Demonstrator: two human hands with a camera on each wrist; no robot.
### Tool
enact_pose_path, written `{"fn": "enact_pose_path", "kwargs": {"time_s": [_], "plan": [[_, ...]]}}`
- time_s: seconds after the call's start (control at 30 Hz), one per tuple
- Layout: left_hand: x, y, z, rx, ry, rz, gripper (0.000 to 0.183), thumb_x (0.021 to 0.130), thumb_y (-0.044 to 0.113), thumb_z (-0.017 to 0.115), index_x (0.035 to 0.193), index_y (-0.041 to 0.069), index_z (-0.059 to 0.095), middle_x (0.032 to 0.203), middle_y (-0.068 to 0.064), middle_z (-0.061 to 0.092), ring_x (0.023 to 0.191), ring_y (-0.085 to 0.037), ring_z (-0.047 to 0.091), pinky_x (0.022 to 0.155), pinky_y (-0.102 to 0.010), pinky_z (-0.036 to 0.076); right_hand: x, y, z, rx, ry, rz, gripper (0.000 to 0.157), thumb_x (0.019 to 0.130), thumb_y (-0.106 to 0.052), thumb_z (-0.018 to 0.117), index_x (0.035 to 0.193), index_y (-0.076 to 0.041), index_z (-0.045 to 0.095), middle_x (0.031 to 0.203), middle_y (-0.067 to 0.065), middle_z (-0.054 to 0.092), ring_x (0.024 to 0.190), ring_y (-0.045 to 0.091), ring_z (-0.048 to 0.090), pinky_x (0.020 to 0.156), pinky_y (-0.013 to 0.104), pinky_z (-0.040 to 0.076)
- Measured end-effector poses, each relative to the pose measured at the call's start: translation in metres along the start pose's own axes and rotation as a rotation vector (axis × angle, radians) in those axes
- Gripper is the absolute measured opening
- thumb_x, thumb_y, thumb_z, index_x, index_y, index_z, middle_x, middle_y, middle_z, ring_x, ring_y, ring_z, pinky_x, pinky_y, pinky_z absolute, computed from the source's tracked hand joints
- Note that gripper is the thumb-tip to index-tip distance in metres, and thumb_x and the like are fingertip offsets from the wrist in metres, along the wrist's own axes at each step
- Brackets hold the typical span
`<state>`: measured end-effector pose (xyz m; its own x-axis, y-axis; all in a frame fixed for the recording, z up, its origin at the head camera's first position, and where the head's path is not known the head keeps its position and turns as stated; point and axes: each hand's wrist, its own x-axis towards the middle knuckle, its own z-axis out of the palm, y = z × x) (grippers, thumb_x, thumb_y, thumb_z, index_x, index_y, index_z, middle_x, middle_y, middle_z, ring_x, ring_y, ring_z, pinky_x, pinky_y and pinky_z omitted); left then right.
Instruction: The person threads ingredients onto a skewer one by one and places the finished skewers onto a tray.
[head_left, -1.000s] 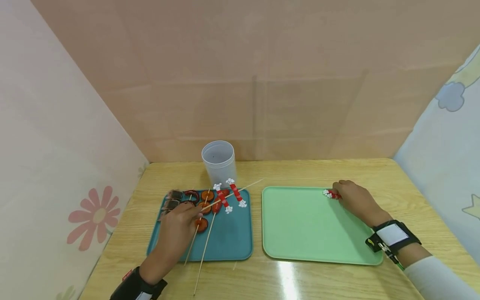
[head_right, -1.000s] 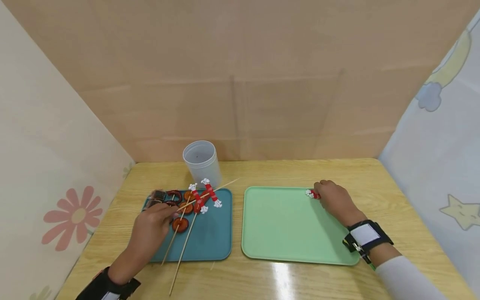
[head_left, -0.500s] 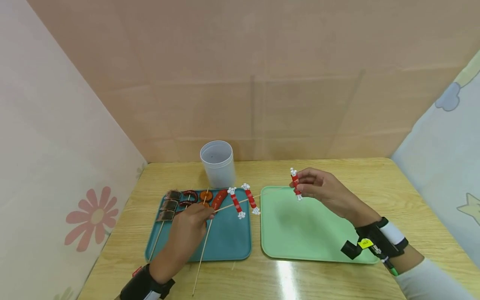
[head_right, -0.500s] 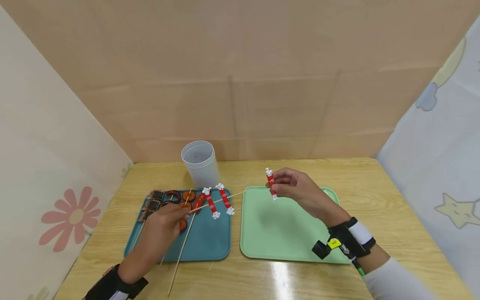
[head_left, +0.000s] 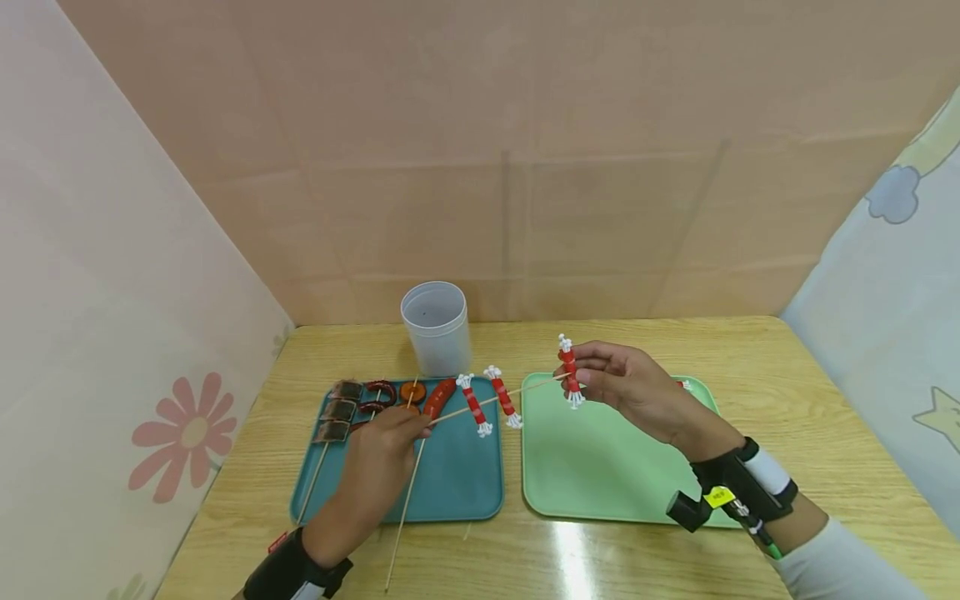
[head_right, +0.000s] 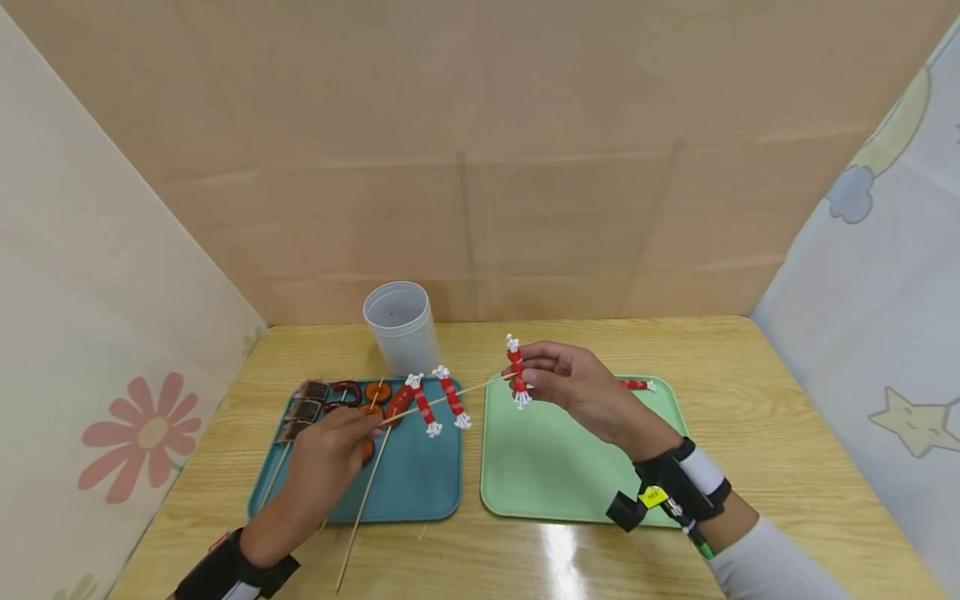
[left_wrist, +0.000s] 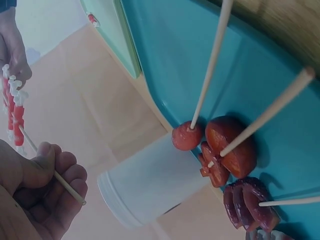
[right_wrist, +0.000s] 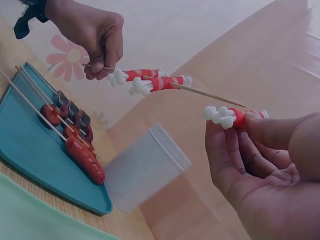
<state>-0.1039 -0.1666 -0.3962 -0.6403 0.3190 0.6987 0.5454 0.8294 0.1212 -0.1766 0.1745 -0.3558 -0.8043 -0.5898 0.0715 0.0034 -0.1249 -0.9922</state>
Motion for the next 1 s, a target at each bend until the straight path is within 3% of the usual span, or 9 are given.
{"fn": "enact_pose_path", "kwargs": {"time_s": [0.3,1.0], "plan": [[-0.001,-0.003,-0.002,0.026,-0.011,-0.012,0.021,0.066,-0.009,0.078,0.08,0.007,0.079,0.072,-0.002,0.067,0.063,-0.015,0.066,0.045,-0.026,0.052,-0.001,0.001,-0.003,0.025,-0.021,-0.031,0.03,0.099,0.0,0.048,0.127,0.009,0.049,0.115,0.009,0.067,0.102,0.021,0.065,0.091,0.032,0.052],[0.003,0.001,-0.001,0.018,-0.008,-0.006,0.017,0.07,-0.008,0.077,0.081,0.005,0.079,0.074,-0.002,0.068,0.067,-0.014,0.065,0.049,-0.025,0.053,0.003,0.001,0.018,-0.036,0.136,0.007,0.036,0.093,-0.01,0.062,0.126,0.003,0.06,0.118,0.012,0.063,0.096,0.017,0.065,0.091,0.03,0.052]]}}
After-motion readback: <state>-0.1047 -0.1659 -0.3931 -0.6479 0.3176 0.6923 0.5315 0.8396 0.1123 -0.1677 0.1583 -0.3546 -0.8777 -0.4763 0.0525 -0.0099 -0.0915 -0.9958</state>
